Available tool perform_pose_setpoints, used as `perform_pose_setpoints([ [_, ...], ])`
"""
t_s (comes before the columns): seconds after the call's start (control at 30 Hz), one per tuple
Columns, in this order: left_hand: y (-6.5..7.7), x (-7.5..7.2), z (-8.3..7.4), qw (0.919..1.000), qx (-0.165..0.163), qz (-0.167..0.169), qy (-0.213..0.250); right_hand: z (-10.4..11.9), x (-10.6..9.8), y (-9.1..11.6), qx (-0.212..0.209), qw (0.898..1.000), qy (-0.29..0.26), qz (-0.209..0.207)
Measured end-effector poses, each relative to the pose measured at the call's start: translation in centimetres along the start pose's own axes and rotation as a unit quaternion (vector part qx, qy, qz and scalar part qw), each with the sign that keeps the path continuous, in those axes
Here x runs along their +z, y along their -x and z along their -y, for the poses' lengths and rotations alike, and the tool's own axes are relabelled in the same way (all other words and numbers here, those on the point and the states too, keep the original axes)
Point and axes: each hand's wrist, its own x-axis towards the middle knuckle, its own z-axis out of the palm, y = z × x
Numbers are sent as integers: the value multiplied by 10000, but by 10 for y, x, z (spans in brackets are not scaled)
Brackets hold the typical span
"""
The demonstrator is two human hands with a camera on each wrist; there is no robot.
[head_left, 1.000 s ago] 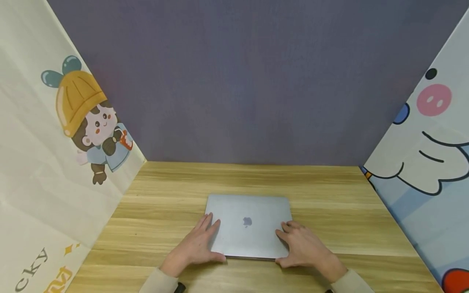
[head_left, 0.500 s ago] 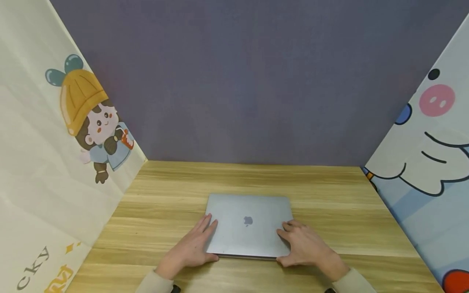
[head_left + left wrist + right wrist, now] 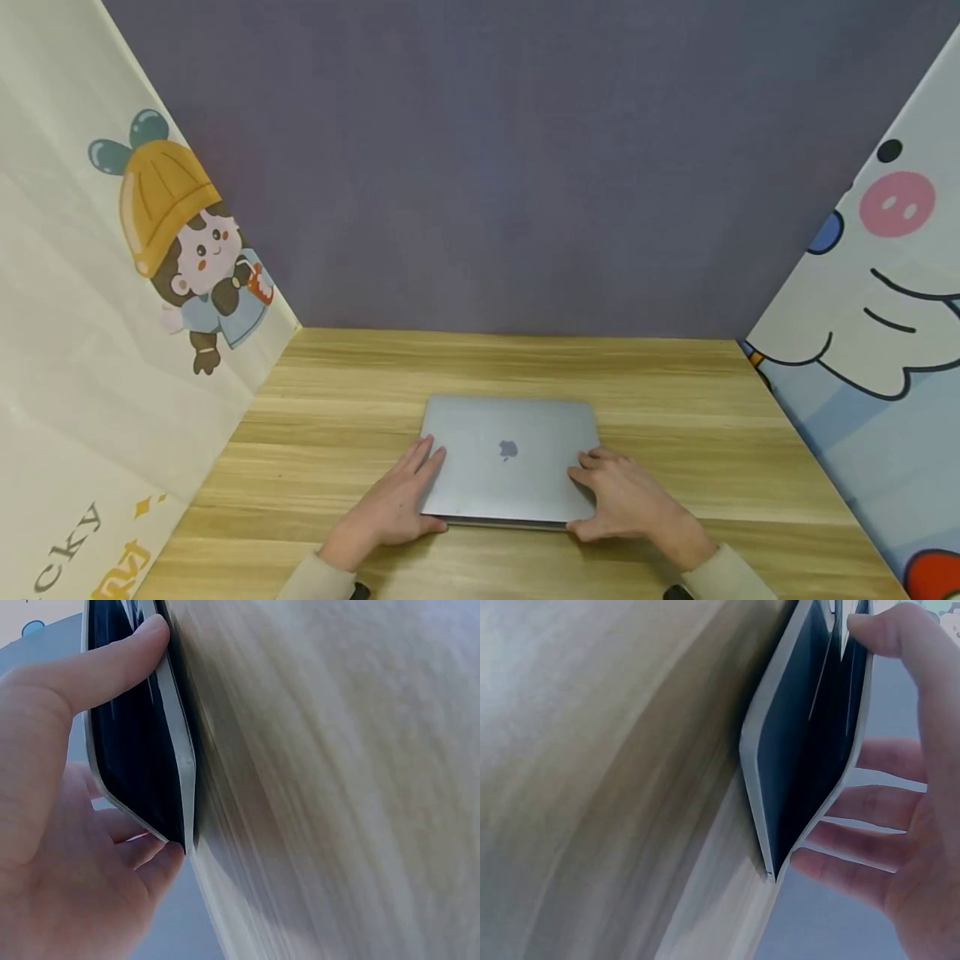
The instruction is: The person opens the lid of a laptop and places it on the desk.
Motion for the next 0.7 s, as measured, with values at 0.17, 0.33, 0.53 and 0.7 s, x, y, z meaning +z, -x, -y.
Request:
perform_pose_setpoints([
  [0.17,1,1,0,9998,-180,-80,80,1,-4,0,91,9998,-110,103],
  [0.33,2,2,-1,9992,-373,-116,129,1,-6,0,156,9996,-186,146],
  [0.53,2,4,0,9986,-448,-211,210,1,-6,0,167,9995,-213,156],
  [0.7,2,5,1,9978,-530,-269,287,-1,-7,-2,152,9993,-287,182],
])
